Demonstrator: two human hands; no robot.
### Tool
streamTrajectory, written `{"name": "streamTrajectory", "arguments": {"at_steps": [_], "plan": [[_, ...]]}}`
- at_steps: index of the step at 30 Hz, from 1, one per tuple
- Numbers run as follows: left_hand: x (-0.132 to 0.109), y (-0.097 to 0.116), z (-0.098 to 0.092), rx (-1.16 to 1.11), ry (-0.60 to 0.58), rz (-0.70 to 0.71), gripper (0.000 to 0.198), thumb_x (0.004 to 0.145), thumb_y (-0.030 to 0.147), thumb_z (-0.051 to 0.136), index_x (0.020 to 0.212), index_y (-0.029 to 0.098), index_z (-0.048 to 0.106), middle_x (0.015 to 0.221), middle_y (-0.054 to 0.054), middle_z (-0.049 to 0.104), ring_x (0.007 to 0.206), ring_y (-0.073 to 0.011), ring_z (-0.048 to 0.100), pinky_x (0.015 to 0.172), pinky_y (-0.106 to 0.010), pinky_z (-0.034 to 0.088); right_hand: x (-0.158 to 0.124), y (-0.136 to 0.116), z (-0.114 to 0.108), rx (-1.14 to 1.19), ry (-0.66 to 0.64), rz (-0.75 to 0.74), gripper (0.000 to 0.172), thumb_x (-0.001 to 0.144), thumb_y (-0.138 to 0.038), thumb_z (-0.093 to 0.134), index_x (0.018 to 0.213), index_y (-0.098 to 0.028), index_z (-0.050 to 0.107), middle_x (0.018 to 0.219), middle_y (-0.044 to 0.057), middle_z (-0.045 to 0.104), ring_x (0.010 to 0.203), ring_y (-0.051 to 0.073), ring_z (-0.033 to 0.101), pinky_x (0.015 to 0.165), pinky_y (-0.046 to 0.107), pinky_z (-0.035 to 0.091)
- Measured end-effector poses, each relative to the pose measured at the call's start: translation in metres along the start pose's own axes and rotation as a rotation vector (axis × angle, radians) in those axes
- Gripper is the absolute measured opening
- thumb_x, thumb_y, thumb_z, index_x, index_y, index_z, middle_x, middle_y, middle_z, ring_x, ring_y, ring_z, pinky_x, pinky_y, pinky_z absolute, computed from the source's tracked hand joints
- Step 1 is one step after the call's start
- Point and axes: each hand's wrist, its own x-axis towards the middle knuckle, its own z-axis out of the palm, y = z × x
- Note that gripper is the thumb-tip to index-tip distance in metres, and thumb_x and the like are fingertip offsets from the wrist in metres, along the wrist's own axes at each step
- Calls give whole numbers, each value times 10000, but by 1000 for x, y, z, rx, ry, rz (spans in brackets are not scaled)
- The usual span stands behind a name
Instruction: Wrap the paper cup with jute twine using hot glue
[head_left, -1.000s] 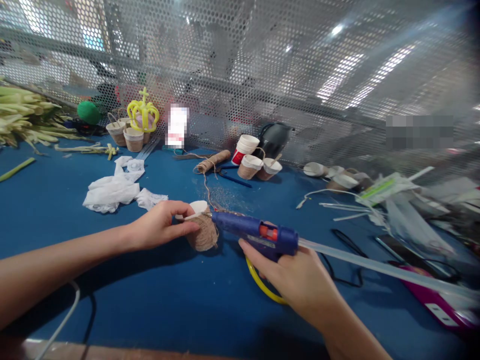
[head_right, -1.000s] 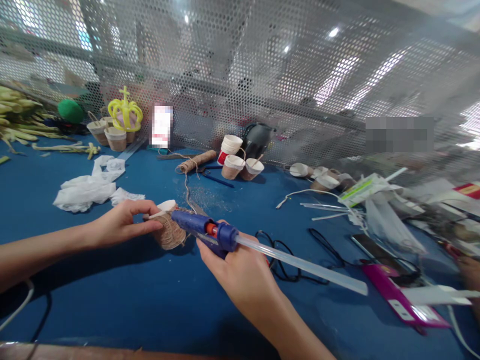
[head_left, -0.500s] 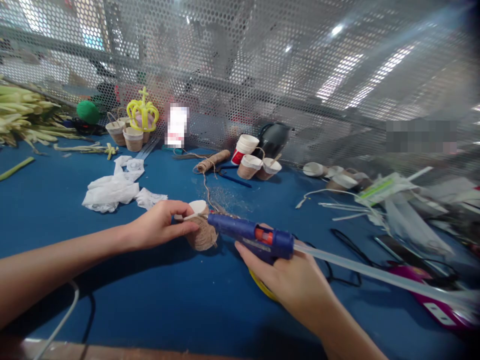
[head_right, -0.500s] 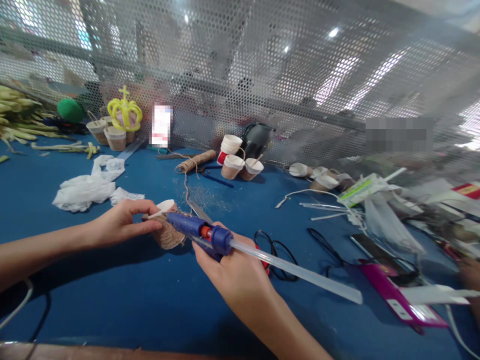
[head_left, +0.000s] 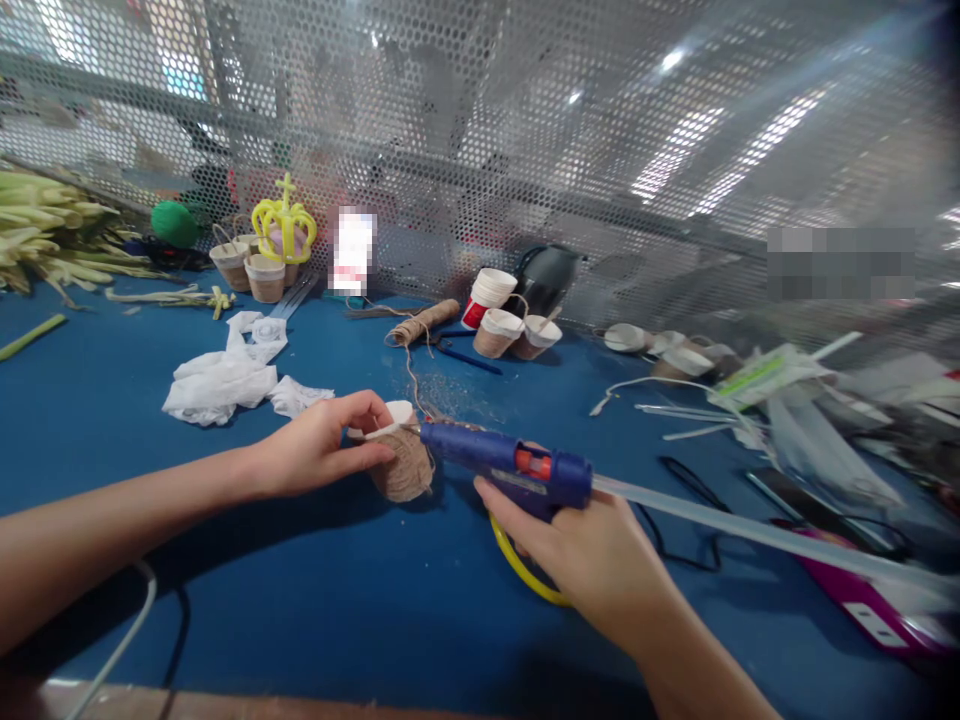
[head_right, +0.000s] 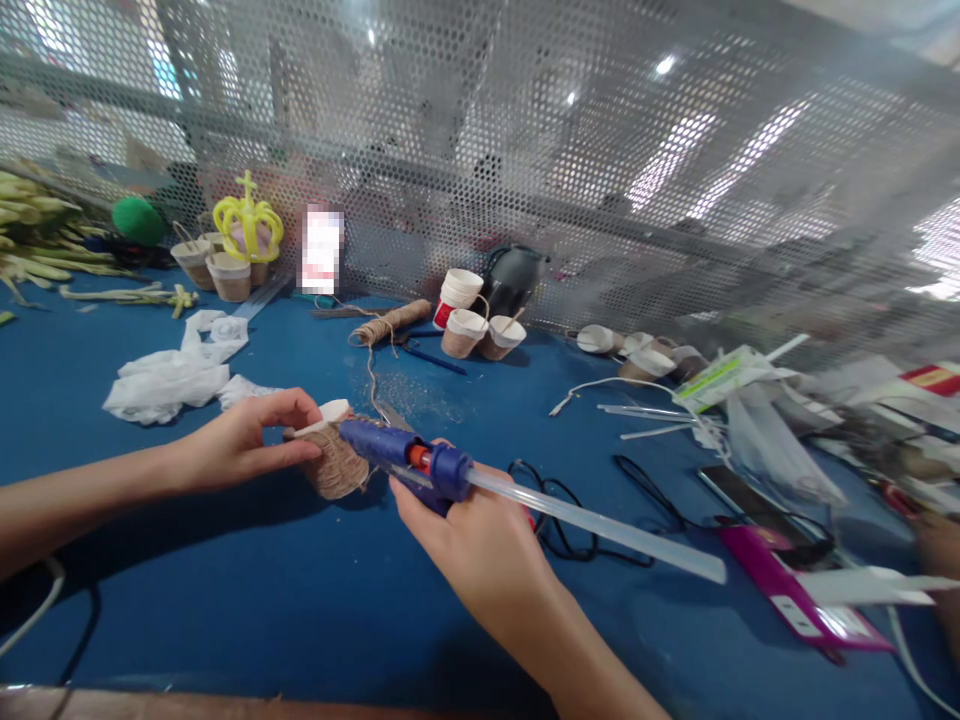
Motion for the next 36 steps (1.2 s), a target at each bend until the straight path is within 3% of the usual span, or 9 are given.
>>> {"name": "streamTrajectory", "arguments": {"at_steps": [4,12,18,28,36], "plan": [[0,0,-3,-7,-43,24,142,812,284,495,858,150,482,791,-8,601,725,-115,574,659,-227,454,3,2,-1,53,-15,69,271,804,-343,451,809,-227,697,399,18,560,446,192,567,476,290,453],[1,0,-7,56,-65,40,139,816,287,489,838,152,468,756,3,588,693,-108,559,623,-212,438,7,-7,2,249,-50,295,320,793,-331,495,518,-218,614,358,-21,499,338,124,482,410,245,413],[0,0,-8,71,-71,42,137,816,284,485,841,150,471,754,1,587,686,-109,557,622,-213,436,15,-16,-8,258,-81,351,215,740,-305,522,670,-167,670,396,-8,529,347,123,486,378,237,379],[1,1,-9,69,-79,43,143,819,290,483,840,149,473,757,6,565,696,-106,548,629,-210,435,14,-15,-1,292,1,392,204,721,-298,516,612,-175,636,457,9,565,433,149,536,423,249,404],[1,1,-10,117,-87,49,147,815,288,480,856,147,476,756,-6,583,697,-115,546,632,-222,430,16,-20,-2,350,-26,489,179,714,-287,532,646,-162,640,356,-31,458,328,118,426,344,240,342]]}}
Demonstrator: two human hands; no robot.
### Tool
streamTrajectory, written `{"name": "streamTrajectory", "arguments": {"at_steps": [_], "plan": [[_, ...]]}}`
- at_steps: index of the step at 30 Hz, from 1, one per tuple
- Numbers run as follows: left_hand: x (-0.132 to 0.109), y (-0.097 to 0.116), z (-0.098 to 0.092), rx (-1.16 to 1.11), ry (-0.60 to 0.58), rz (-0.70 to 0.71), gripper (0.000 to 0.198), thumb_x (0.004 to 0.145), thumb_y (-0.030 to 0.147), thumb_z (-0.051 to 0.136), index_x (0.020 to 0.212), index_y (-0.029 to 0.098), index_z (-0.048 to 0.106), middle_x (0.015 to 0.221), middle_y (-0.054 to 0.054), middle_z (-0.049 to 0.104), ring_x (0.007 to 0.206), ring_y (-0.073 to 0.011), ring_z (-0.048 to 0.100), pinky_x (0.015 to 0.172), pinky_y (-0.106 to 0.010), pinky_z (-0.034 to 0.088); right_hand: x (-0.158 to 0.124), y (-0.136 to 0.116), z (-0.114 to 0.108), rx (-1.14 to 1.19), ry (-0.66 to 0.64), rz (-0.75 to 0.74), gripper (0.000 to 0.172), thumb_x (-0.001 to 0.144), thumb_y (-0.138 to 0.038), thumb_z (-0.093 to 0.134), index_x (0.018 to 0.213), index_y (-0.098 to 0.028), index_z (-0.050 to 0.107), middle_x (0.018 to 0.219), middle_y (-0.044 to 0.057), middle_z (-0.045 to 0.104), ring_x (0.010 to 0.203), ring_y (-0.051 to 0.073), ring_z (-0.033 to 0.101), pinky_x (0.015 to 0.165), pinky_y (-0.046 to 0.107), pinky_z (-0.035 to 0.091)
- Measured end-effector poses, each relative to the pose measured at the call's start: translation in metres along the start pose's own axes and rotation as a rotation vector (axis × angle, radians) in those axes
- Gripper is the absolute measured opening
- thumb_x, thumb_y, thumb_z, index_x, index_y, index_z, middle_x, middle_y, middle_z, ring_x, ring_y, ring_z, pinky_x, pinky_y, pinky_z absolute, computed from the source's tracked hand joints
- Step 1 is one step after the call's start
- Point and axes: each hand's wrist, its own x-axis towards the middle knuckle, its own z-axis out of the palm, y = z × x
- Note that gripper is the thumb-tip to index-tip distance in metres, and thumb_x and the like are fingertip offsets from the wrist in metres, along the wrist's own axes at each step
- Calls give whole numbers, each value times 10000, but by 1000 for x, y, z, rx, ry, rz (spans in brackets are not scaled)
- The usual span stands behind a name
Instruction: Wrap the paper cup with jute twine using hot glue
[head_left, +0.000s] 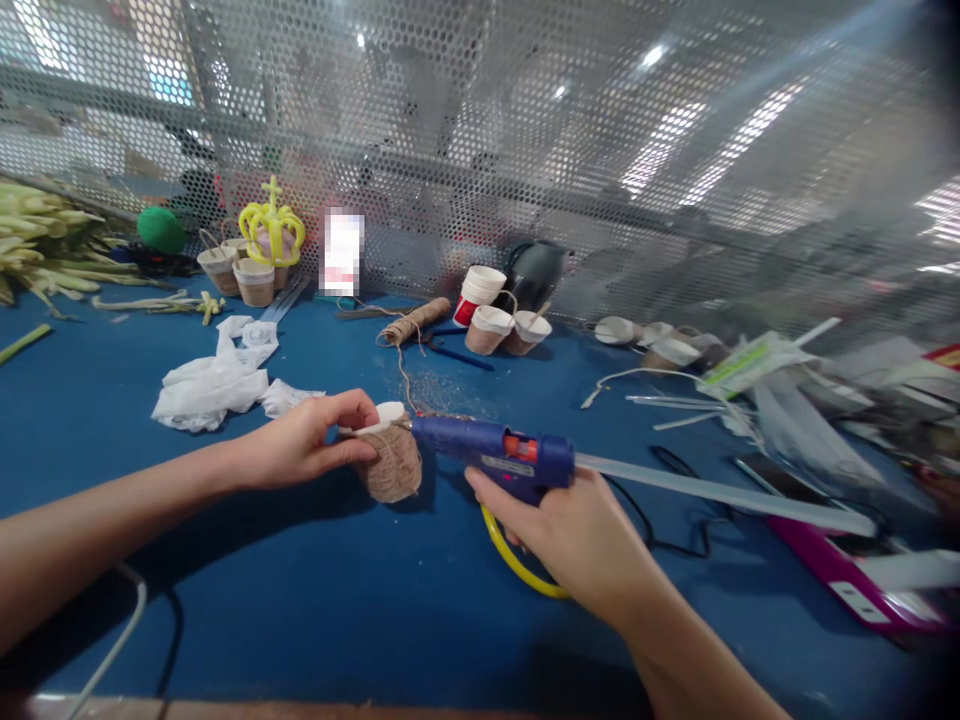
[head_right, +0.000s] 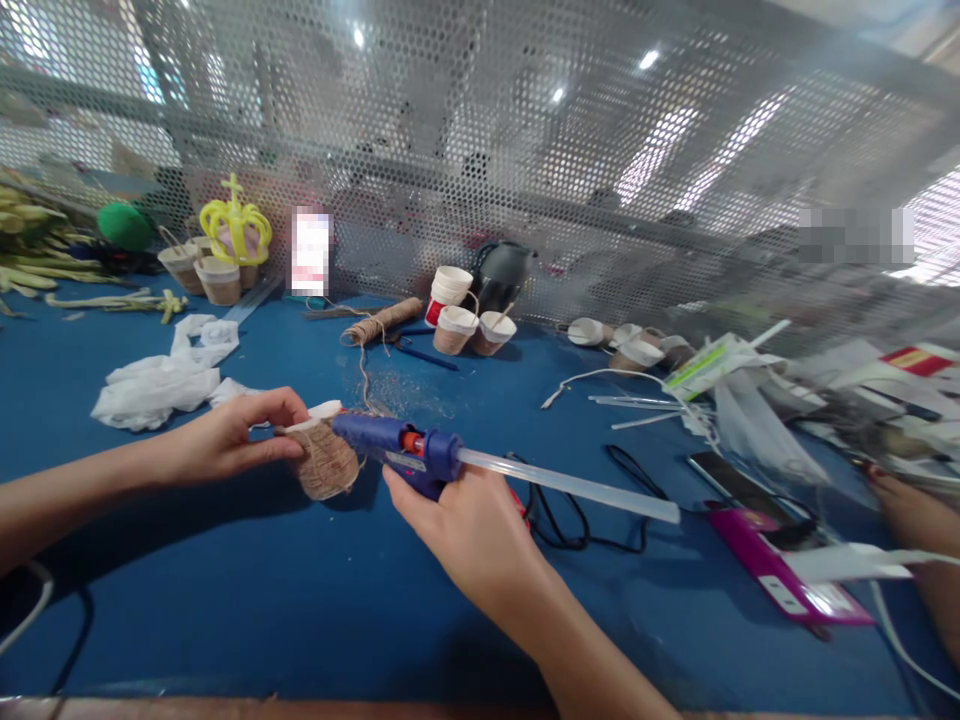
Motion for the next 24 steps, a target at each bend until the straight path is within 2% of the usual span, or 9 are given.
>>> {"name": "streamTrajectory", "arguments": {"at_steps": [5,9,15,24], "plan": [[-1,0,0,47,10,-1,163,811,312,480,848,154,473,748,-1,578,694,-119,545,617,-216,423,7,1,-5,44,7,-76,167,727,-255,503,693,-172,643,516,10,583,510,156,552,525,271,451],[-1,-1,-1,43,11,7,162,811,316,479,852,158,475,756,-3,582,696,-120,550,622,-217,429,9,1,-6,64,35,-87,163,725,-243,500,660,-173,632,585,23,620,563,160,570,591,281,468],[0,-1,-1,40,7,-1,171,811,321,478,856,156,481,762,-6,588,708,-126,556,634,-224,435,7,-5,-12,48,-60,-104,187,736,-224,486,703,-161,658,435,-14,534,455,142,527,516,263,455],[-1,-1,-1,22,-3,2,160,816,313,479,851,158,473,758,0,598,707,-122,568,636,-215,436,9,-5,-13,36,-47,-94,200,751,-234,476,704,-176,661,405,-27,497,447,143,517,473,246,431]]}}
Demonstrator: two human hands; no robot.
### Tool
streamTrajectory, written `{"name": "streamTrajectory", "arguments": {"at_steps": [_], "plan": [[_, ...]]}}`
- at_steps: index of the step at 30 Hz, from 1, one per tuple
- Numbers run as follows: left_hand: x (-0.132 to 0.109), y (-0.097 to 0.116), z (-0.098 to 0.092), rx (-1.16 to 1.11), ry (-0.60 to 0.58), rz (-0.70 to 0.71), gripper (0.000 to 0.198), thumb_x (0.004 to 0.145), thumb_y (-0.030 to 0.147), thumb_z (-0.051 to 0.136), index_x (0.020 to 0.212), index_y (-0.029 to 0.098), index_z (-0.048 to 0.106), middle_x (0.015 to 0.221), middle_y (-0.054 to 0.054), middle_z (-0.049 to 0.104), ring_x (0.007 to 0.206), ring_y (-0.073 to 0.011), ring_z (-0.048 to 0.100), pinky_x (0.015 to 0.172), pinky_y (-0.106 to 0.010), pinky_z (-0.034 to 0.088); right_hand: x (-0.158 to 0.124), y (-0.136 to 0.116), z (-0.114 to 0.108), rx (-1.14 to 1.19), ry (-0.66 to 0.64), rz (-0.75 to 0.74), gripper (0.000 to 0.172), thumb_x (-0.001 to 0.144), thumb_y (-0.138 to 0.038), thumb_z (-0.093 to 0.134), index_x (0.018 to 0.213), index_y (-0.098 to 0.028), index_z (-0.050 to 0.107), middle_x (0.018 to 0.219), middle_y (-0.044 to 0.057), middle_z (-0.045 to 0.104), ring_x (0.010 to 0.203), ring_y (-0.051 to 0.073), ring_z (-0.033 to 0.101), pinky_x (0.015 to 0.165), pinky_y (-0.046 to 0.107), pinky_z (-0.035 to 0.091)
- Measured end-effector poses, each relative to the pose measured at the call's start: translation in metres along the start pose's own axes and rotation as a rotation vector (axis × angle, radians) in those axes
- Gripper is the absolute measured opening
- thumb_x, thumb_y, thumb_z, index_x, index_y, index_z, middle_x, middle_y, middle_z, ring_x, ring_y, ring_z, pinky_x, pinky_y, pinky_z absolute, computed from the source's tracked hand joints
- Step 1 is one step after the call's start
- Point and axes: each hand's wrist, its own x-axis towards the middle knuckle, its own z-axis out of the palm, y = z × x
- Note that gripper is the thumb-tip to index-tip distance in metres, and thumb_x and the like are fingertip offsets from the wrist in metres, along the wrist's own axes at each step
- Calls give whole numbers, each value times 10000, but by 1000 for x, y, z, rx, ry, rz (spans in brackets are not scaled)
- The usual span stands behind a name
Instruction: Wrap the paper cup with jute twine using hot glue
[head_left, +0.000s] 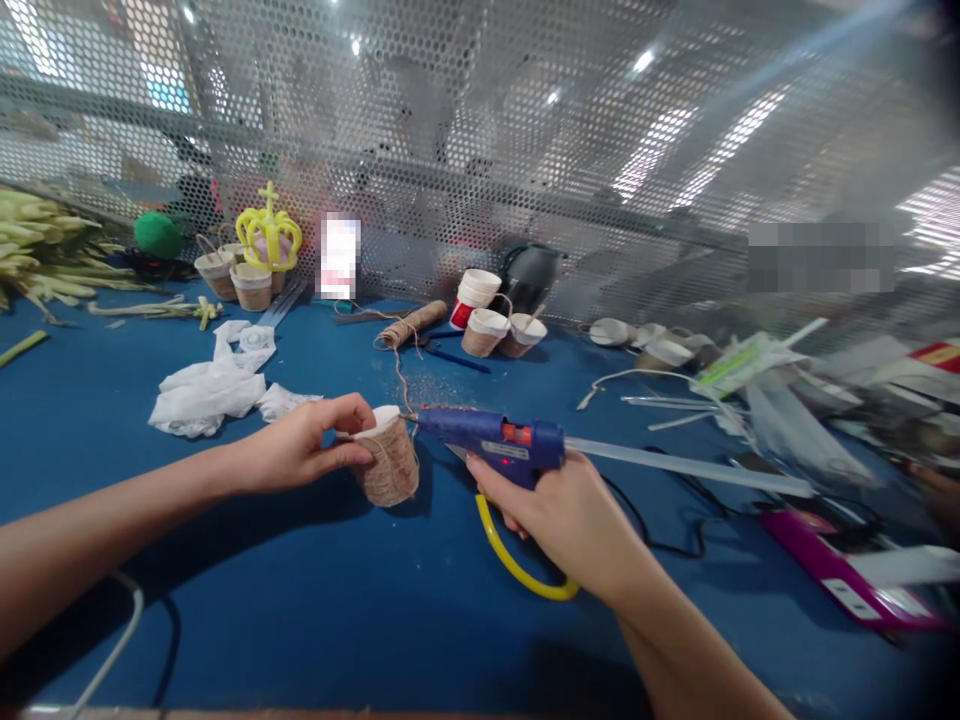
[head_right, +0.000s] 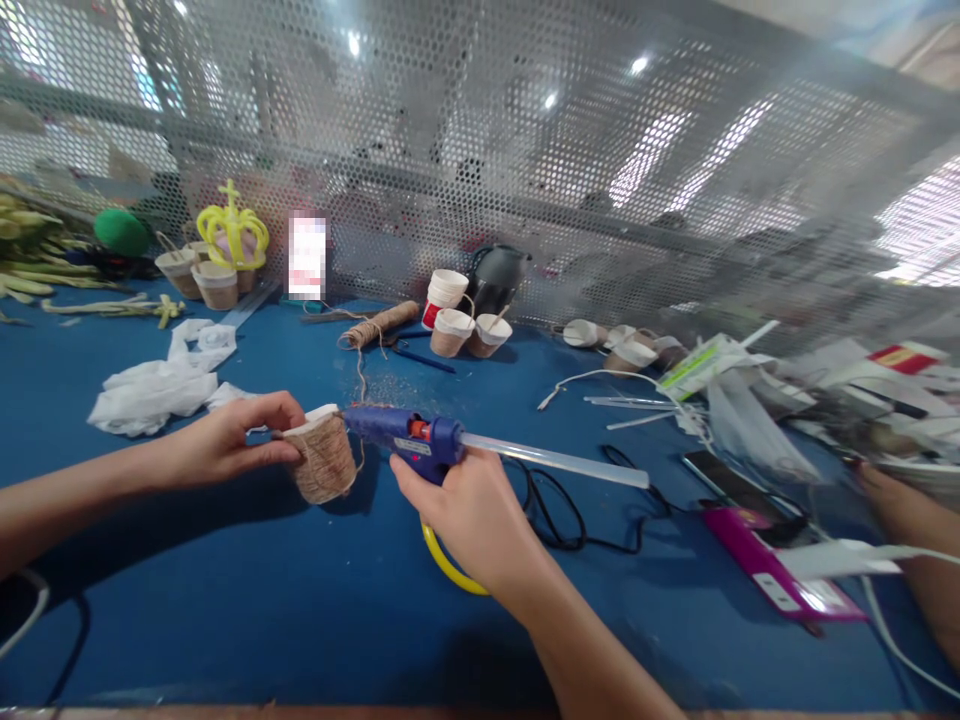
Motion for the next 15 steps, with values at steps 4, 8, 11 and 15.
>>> {"name": "streamTrajectory", "arguments": {"at_steps": [4,8,11,15], "plan": [[1,0,0,6,3,14,149,819,303,478,838,155,475,751,1,597,693,-115,567,634,-211,436,0,3,2,89,5,1,169,734,-230,478,689,-175,632,425,-30,500,433,130,504,481,241,446],[0,1,0,-17,-3,24,133,822,289,476,847,159,471,758,5,601,699,-110,571,631,-202,436,-1,7,7,143,24,19,152,732,-268,496,624,-184,562,490,-17,543,450,125,508,497,246,461],[0,0,0,-15,2,28,131,822,285,477,853,159,471,757,4,599,696,-109,569,629,-199,434,-2,8,8,116,38,18,152,732,-272,503,620,-185,556,548,-3,584,500,133,540,521,249,465],[0,0,1,-19,-2,27,132,821,287,477,847,158,473,756,0,599,695,-112,570,631,-203,438,-3,4,6,70,24,26,179,739,-276,501,596,-189,567,479,-19,556,465,134,530,476,245,444]]}}
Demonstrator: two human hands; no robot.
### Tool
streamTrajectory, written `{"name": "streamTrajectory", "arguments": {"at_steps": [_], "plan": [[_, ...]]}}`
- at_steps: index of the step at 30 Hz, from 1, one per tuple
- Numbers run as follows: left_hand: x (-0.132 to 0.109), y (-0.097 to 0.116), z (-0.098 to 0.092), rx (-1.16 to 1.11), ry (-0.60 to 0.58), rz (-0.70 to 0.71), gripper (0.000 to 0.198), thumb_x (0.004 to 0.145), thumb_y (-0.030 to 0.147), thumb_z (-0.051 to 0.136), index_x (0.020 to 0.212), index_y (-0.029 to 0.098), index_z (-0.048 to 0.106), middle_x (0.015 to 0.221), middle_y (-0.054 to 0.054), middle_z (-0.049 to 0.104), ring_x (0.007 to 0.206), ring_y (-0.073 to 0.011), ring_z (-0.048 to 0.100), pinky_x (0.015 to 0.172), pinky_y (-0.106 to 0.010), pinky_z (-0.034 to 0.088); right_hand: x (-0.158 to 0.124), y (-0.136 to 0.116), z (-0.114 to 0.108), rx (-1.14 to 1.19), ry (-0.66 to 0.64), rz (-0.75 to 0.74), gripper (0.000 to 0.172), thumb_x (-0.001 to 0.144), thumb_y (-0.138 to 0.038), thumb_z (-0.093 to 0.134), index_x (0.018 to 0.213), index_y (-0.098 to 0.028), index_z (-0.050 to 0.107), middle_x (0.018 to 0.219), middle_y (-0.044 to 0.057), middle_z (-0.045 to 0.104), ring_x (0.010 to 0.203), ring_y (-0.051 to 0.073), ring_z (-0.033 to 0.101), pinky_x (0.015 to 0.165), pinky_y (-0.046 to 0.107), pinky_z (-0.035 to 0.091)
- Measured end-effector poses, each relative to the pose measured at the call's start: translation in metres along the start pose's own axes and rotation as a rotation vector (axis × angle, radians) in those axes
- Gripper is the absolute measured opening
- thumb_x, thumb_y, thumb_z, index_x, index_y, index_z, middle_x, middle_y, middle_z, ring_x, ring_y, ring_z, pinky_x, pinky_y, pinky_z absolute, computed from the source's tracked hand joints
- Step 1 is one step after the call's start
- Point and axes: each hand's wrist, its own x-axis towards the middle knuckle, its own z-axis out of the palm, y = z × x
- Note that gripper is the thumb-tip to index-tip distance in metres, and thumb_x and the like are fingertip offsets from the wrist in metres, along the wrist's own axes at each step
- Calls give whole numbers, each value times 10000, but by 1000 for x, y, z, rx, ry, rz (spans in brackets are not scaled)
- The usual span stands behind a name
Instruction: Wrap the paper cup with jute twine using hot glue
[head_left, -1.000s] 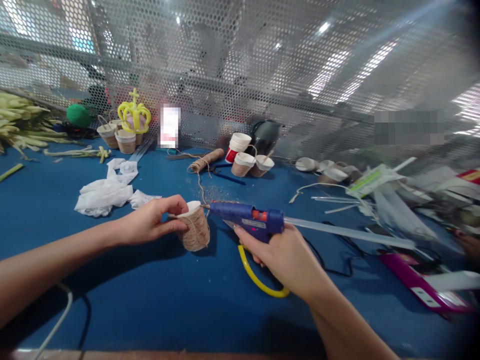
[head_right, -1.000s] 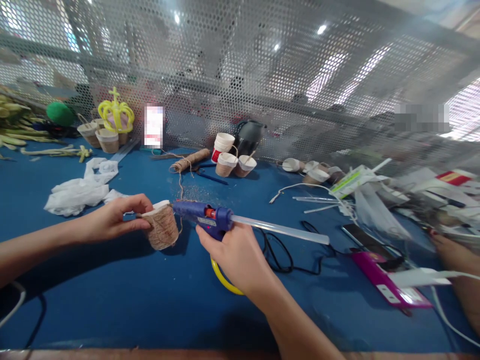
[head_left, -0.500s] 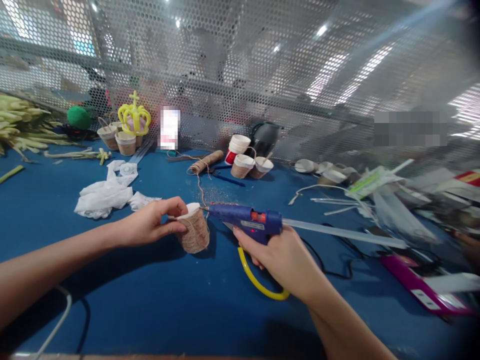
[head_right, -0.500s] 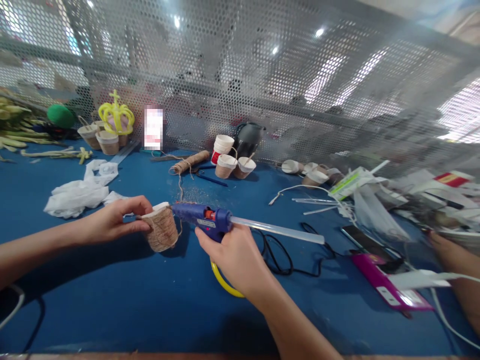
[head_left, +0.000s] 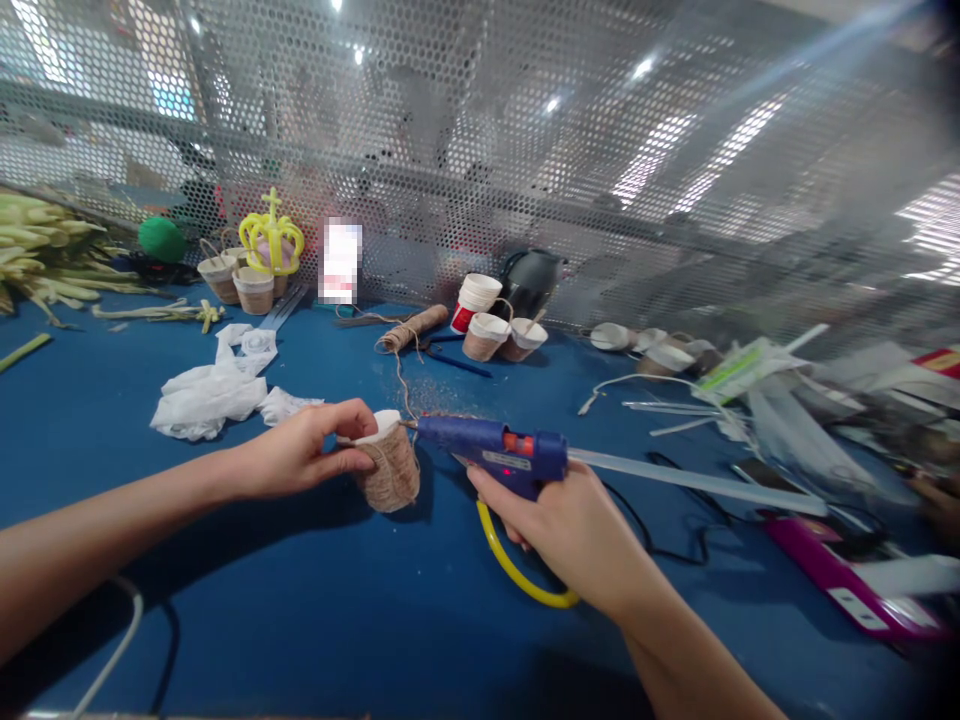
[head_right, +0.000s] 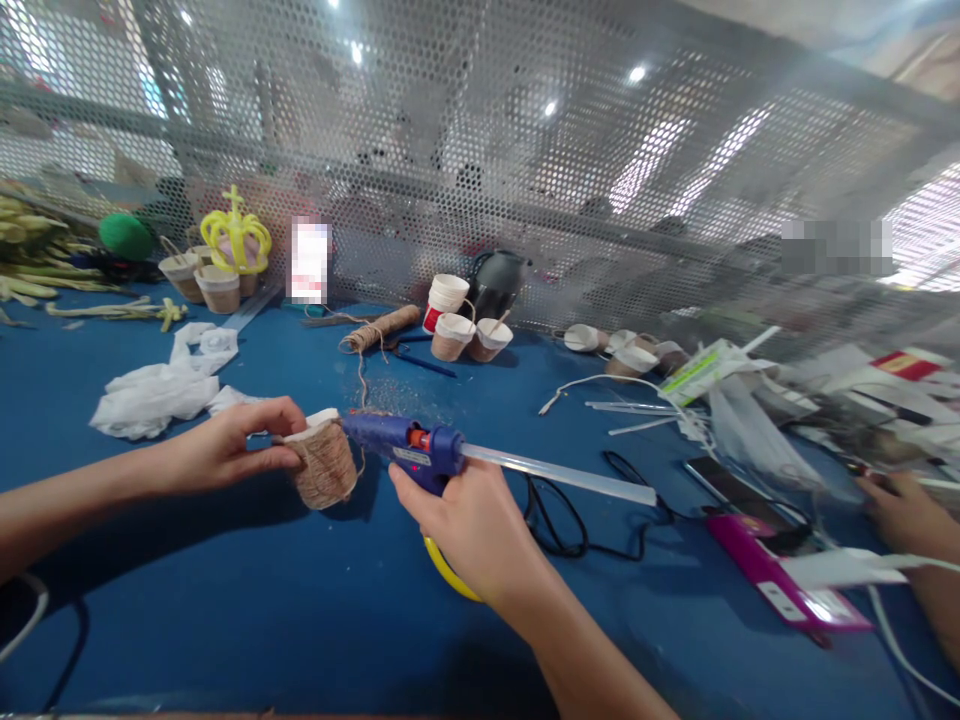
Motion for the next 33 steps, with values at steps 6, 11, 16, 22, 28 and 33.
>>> {"name": "streamTrajectory", "arguments": {"at_steps": [6,11,16,22,28,33], "plan": [[0,1,0,-13,1,-11,129,819,282,476,846,156,476,767,-7,606,710,-118,578,634,-205,444,0,-3,-2,19,-9,30,153,728,-245,494,629,-178,589,467,-20,542,439,122,504,496,249,455],[-1,2,0,-28,-11,-24,142,819,295,474,856,158,476,768,-8,612,713,-123,585,639,-216,452,-2,3,4,10,15,64,160,726,-294,516,625,-177,559,466,-24,533,398,109,475,406,227,414],[-1,1,-1,-14,-7,-10,135,822,286,473,857,156,479,759,-4,605,699,-116,577,639,-213,447,-3,0,0,-20,-8,47,170,729,-272,503,627,-173,595,392,-38,475,352,113,450,392,238,404],[1,0,0,-4,-2,1,126,822,279,476,851,156,469,754,0,604,695,-110,574,631,-203,439,2,-5,-7,-61,-13,-88,174,734,-222,482,702,-181,648,461,-11,545,495,152,560,490,251,450],[0,0,0,4,0,6,131,819,279,478,847,150,476,752,-3,600,694,-113,572,631,-206,439,0,-3,-3,12,8,-25,175,733,-247,488,615,-185,600,468,-10,555,457,136,530,479,241,454],[0,-1,0,-2,0,11,134,820,281,480,855,151,479,758,-1,594,703,-110,567,641,-206,440,-2,-3,0,64,-6,61,147,711,-254,499,620,-171,579,505,-3,560,432,115,498,499,239,465]]}}
